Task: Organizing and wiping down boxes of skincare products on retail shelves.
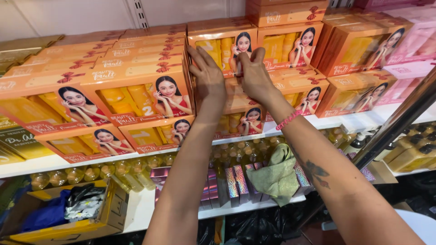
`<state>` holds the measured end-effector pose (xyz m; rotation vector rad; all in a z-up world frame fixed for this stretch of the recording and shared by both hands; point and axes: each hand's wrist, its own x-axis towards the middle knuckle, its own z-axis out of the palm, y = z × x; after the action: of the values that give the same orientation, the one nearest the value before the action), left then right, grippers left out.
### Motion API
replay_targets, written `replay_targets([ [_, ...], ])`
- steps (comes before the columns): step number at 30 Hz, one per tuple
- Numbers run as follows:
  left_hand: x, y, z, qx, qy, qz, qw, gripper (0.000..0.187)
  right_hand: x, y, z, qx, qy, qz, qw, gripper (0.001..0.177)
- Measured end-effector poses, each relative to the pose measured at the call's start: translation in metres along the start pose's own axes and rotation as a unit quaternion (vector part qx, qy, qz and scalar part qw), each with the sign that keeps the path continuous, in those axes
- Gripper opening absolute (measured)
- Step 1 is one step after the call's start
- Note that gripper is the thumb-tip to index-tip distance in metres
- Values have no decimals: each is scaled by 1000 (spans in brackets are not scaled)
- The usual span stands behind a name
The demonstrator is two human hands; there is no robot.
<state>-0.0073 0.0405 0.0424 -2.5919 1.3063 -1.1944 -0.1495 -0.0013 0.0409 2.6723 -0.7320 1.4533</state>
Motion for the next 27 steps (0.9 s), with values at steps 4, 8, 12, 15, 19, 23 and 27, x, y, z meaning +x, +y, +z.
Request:
replay_targets([
  [4, 0, -6, -3, -18, 126, -56, 990, 68, 0, 8, 4, -18, -40, 22, 999, 31],
  [8, 2, -7, 4, -114, 123, -76, 983, 67, -3, 32, 30, -91, -64, 22, 994, 27],
  [12, 1, -12, -1, -58, 167, -82, 981, 65, 4, 9, 12, -49, -92, 108, 989, 43],
  [15, 7, -9, 6, -66, 145, -77, 984, 67, 7, 5, -5, -57, -135, 116, 982, 42],
  [19, 18, 16, 35, -35, 119, -45, 991, 70, -1, 12, -37, 9, -91, 105, 990, 44],
  [23, -13, 23, -62, -86, -9, -12, 996, 81, -6, 16, -99, -11, 77, 88, 993, 38],
  [27, -31, 77, -120, -250, 74, -126, 957, 88, -23, 58, -151, -55, 208, 116, 970, 40],
])
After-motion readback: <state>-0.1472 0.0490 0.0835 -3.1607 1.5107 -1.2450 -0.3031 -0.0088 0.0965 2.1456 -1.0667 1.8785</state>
